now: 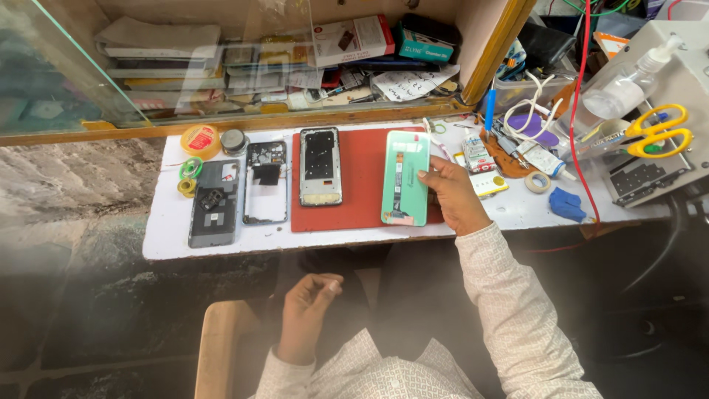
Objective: The person cuts a strip of double-sided adhesive tape with scissors, peels its backing, and applies the tape along the edges of a green phone back cover. They then press the back cover onto the phone frame and press the assembled phone together on the work mat.
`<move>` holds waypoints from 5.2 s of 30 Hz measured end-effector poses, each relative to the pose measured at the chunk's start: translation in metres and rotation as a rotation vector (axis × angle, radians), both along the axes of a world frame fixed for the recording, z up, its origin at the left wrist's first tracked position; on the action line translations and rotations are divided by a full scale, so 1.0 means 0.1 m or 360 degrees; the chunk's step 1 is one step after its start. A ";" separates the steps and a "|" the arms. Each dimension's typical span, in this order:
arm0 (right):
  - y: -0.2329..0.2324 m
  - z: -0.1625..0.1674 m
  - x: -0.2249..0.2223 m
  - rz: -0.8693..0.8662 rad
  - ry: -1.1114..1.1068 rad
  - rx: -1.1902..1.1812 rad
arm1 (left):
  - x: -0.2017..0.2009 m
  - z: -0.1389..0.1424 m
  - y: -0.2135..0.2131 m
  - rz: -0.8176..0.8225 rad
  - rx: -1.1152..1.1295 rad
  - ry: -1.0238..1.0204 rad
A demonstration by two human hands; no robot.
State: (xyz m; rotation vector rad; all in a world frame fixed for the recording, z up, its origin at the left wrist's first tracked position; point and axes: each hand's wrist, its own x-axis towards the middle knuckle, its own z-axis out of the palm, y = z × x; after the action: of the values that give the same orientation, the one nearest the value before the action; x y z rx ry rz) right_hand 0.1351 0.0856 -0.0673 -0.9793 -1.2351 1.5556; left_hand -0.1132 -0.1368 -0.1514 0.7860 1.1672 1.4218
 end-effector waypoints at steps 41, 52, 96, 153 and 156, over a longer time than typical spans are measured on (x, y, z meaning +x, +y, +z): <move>1.09 -0.23 0.95 -0.0977 -0.2171 0.0901 | 0.65 0.41 3.41 0.0091 0.0124 0.0987; 1.28 -0.28 1.14 -0.0950 -0.1863 0.0807 | 0.79 0.62 3.26 0.0031 -0.0002 0.1876; -0.73 -0.40 0.34 0.0231 0.0383 -0.0431 | 0.26 1.04 1.11 -0.0432 0.1060 0.1488; -0.76 -0.45 0.96 -0.0590 0.0767 -0.0059 | 0.75 0.98 4.07 -0.0587 -0.0317 0.2115; -0.67 -0.47 0.97 -0.0634 0.0792 -0.0092 | 0.78 0.93 4.10 -0.0612 -0.0290 0.2227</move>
State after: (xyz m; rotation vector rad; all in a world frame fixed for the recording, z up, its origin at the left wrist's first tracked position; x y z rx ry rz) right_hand 0.2318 0.0184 -0.1143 -0.7520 -0.6092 1.4036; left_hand -0.0354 0.2737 -0.0587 1.8514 1.9417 0.2717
